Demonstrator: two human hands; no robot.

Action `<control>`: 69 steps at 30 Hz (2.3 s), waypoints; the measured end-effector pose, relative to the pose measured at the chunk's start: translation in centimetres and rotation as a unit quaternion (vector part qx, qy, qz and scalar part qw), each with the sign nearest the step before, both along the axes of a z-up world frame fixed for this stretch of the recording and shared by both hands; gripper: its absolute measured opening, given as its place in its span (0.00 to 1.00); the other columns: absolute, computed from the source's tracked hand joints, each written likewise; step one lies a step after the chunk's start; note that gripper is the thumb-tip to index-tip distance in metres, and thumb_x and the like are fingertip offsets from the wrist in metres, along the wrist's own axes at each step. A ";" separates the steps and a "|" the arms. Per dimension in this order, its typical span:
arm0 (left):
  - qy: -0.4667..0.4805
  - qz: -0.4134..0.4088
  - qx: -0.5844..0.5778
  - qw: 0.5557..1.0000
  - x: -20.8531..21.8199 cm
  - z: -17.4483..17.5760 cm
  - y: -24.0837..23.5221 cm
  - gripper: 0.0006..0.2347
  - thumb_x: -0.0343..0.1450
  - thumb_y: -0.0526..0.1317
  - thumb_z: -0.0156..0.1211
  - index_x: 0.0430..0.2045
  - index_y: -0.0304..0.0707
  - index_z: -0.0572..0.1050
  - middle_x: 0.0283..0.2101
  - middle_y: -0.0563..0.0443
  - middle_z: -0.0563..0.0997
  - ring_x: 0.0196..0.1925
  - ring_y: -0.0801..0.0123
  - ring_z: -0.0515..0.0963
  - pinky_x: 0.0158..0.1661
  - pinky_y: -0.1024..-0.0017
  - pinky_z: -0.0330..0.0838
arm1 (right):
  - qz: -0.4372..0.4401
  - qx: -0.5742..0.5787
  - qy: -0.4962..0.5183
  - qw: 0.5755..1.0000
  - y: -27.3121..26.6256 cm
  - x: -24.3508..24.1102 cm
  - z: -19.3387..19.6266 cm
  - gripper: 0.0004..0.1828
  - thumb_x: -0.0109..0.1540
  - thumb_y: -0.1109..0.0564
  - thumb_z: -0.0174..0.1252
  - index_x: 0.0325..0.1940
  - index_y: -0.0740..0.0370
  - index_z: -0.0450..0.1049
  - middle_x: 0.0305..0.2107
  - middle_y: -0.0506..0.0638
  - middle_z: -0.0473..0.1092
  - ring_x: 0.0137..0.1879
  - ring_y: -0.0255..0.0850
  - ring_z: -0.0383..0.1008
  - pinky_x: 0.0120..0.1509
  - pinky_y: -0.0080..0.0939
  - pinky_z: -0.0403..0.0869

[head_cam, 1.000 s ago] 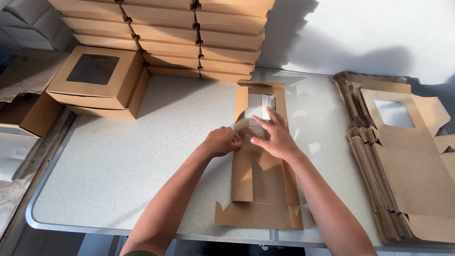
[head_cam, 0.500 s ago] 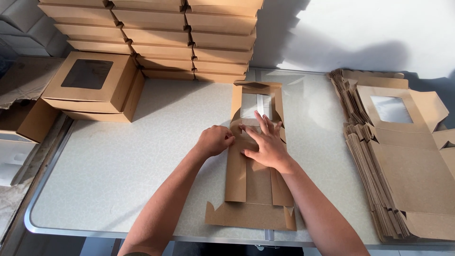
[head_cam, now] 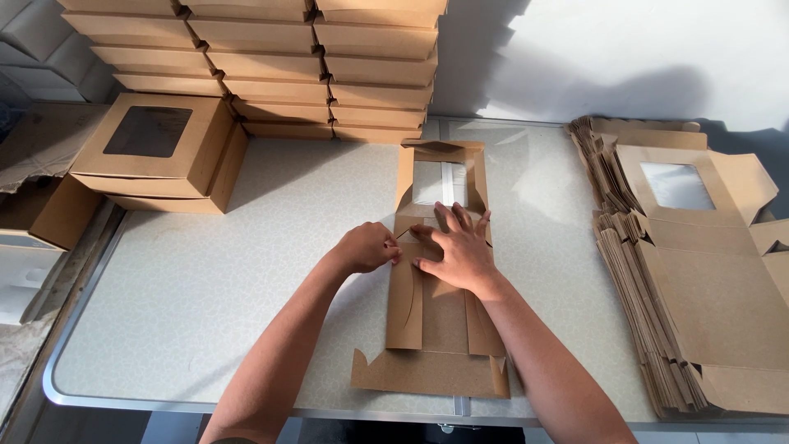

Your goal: The person folds a flat cardboard box with a clear window into a finished box. They fold the side flaps, tuck the tabs, and close the lid, then place the completed box on a stack of similar boxes.

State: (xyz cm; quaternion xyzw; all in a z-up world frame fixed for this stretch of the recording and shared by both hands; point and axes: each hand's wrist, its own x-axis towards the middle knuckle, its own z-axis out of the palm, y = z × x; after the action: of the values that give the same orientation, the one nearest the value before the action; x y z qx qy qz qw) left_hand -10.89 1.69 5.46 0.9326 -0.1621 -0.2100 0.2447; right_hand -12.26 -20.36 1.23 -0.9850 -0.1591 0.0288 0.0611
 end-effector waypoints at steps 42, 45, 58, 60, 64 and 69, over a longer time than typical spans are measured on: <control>0.199 -0.021 -0.033 0.979 -11.2 3.6 6.7 0.12 0.73 0.41 0.52 0.31 0.38 0.85 0.26 0.47 0.85 0.16 0.68 0.76 0.27 0.70 0.75 | 0.009 0.016 -0.001 1.000 0.2 -0.4 1.4 0.34 0.60 0.23 0.50 0.70 0.21 0.64 0.75 0.51 0.53 0.81 0.59 0.46 0.74 0.86 0.33; 0.281 -0.049 -0.069 0.956 -11.9 4.1 7.9 0.12 0.73 0.39 0.52 0.31 0.34 0.84 0.25 0.44 0.84 0.15 0.68 0.74 0.24 0.71 0.71 | 0.013 0.027 -0.002 1.000 0.1 -0.5 1.4 0.33 0.60 0.23 0.51 0.70 0.22 0.65 0.74 0.52 0.53 0.80 0.60 0.46 0.73 0.87 0.33; 0.172 -0.280 0.007 0.944 -12.7 2.0 -0.3 0.05 0.67 0.40 0.61 0.20 0.49 0.82 0.23 0.65 0.82 0.29 0.74 0.78 0.31 0.68 0.66 | 0.027 0.022 -0.004 0.999 -0.7 0.9 -0.4 0.41 0.51 0.17 0.51 0.68 0.16 0.63 0.76 0.44 0.44 0.81 0.54 0.36 0.72 0.86 0.31; 0.175 -0.295 0.070 0.937 -12.6 3.2 -1.2 0.08 0.67 0.38 0.60 0.15 0.49 0.80 0.20 0.60 0.78 0.28 0.68 0.75 0.28 0.66 0.62 | -0.004 0.056 0.085 0.995 0.5 -1.3 4.2 0.35 0.56 0.28 0.51 0.68 0.28 0.67 0.77 0.43 0.42 0.83 0.47 0.29 0.79 0.71 0.20; 0.185 -0.282 0.058 0.940 -12.6 3.5 -1.4 0.07 0.65 0.33 0.58 0.19 0.46 0.82 0.23 0.62 0.82 0.30 0.70 0.78 0.28 0.68 0.67 | 0.079 0.059 -0.034 0.995 -0.8 -2.3 2.5 0.44 0.52 0.20 0.51 0.66 0.40 0.73 0.56 0.44 0.61 0.63 0.53 0.53 0.63 0.63 0.67; 0.213 -0.237 0.027 0.948 -12.7 4.3 -0.9 0.09 0.68 0.35 0.58 0.15 0.45 0.79 0.22 0.58 0.78 0.25 0.69 0.73 0.27 0.69 0.61 | 0.170 -0.019 0.071 0.983 0.8 -5.3 6.2 0.42 0.50 0.18 0.65 0.52 0.48 0.73 0.42 0.45 0.63 0.55 0.45 0.58 0.68 0.50 0.55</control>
State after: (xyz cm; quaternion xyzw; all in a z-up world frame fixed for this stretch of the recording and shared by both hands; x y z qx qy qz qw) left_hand -23.55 0.78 9.78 0.8073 -0.3167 -0.4595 0.1918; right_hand -17.52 -19.52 7.45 -0.9400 -0.3190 0.1113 0.0474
